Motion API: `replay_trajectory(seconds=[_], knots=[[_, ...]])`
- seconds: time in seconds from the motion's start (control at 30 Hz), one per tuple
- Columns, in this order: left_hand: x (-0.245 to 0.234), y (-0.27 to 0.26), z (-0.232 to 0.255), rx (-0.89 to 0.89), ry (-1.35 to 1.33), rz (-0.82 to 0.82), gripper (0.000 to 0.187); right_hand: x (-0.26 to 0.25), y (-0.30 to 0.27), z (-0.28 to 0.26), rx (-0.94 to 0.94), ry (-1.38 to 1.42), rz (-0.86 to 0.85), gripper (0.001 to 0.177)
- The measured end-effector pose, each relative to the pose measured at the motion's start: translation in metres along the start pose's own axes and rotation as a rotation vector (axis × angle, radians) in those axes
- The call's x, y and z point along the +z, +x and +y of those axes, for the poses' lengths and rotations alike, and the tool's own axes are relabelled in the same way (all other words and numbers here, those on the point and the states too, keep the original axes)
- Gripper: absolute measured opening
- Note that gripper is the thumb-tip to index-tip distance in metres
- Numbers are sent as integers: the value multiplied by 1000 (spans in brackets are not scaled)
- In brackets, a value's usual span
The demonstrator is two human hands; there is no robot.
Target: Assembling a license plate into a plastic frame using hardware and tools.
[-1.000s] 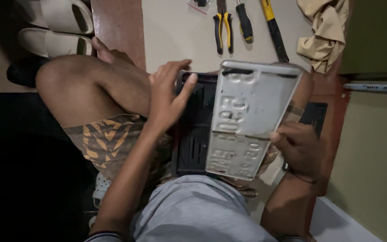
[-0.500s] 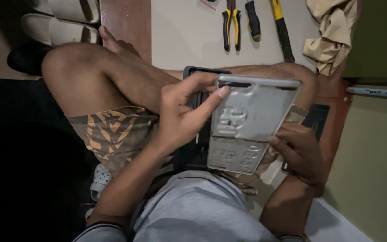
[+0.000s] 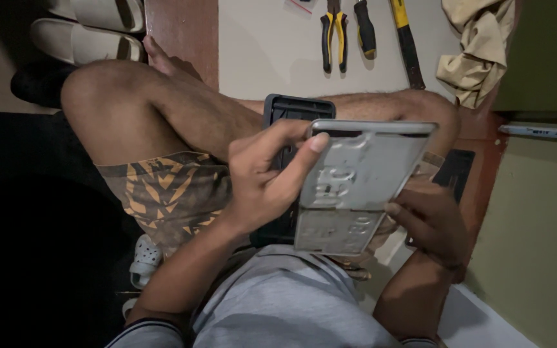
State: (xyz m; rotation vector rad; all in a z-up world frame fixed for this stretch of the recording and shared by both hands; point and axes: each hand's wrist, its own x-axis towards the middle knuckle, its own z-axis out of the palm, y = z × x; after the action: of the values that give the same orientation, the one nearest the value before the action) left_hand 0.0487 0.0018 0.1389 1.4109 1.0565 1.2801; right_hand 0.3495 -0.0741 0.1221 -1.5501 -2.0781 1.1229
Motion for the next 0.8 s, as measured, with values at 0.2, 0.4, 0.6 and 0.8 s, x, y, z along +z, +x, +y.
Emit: replay_trajectory(seconds=[0.2,0.4,0.6,0.8], knots=[[1,-1,-4,22,-8,45,10,0,3,-6,25,67,-47,19],[0,-1,-2,-101,-130,-5,11,24,5,-9,-137,637,70,32],[-3,-7,5,16,-14,-57,15,67,-2,-17,152,766,266,56],[-3,-10,6,491,321,93,30,70,6,-18,9,394,255,40]])
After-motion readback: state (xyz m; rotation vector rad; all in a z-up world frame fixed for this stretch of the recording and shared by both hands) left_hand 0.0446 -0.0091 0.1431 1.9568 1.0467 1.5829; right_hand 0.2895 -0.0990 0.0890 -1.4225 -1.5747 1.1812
